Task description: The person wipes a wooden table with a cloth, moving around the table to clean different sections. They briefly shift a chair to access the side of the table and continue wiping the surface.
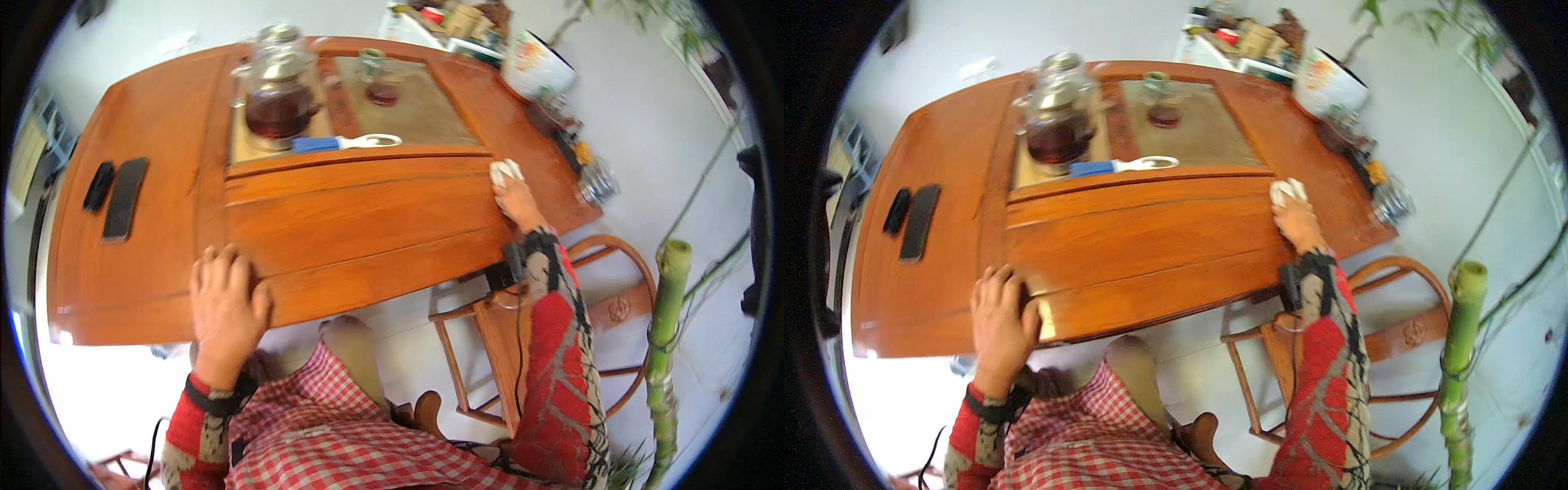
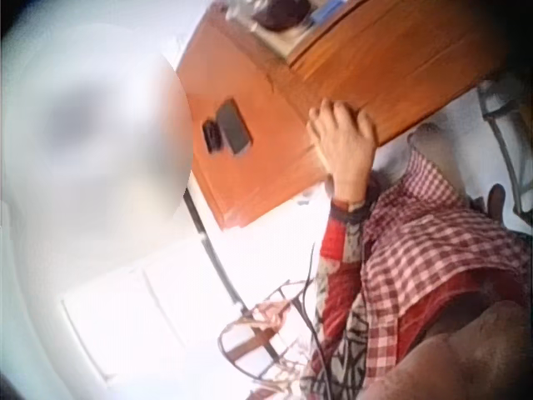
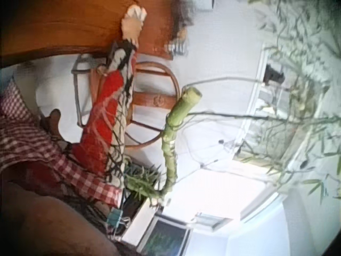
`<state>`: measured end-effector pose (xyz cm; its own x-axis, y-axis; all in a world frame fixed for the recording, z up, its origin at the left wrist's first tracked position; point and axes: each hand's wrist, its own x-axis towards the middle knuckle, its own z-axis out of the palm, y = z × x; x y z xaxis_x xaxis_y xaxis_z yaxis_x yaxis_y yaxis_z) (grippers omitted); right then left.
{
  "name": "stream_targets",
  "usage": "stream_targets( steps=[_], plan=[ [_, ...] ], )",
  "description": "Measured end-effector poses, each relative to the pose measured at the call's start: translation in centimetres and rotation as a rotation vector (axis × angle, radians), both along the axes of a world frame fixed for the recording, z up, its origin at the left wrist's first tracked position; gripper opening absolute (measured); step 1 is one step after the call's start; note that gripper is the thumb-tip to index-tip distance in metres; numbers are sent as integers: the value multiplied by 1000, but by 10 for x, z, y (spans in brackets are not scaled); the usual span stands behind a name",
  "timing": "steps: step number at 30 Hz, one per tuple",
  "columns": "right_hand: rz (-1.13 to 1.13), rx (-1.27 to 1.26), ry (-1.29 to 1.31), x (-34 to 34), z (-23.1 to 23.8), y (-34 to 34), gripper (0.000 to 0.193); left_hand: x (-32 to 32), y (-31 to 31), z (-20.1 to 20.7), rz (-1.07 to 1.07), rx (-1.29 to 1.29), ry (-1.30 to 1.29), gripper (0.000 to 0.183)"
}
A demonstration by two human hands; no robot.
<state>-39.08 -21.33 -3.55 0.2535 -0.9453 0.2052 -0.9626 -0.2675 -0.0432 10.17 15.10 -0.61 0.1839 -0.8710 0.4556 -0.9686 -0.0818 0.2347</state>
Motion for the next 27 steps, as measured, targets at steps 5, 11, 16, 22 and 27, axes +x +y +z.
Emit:
stream_targets(
  steps=[5,11,16,22,27],
  plan=[
    [124,-4,-138,5,-5,61,49,8,2,-10,-12,28,23,41],
    [144,-70,-145,53,-19,132,50,16,7,-13,-49,-83,100,49],
    [314,-22,-153,158,2,155,53,29,22,-21,-159,-310,259,39],
    [405,-33,-99,333,12,187,48,53,52,-22,-126,-420,368,34],
    [677,-116,-176,444,18,255,33,93,52,-20,53,-378,208,30]
  ],
)
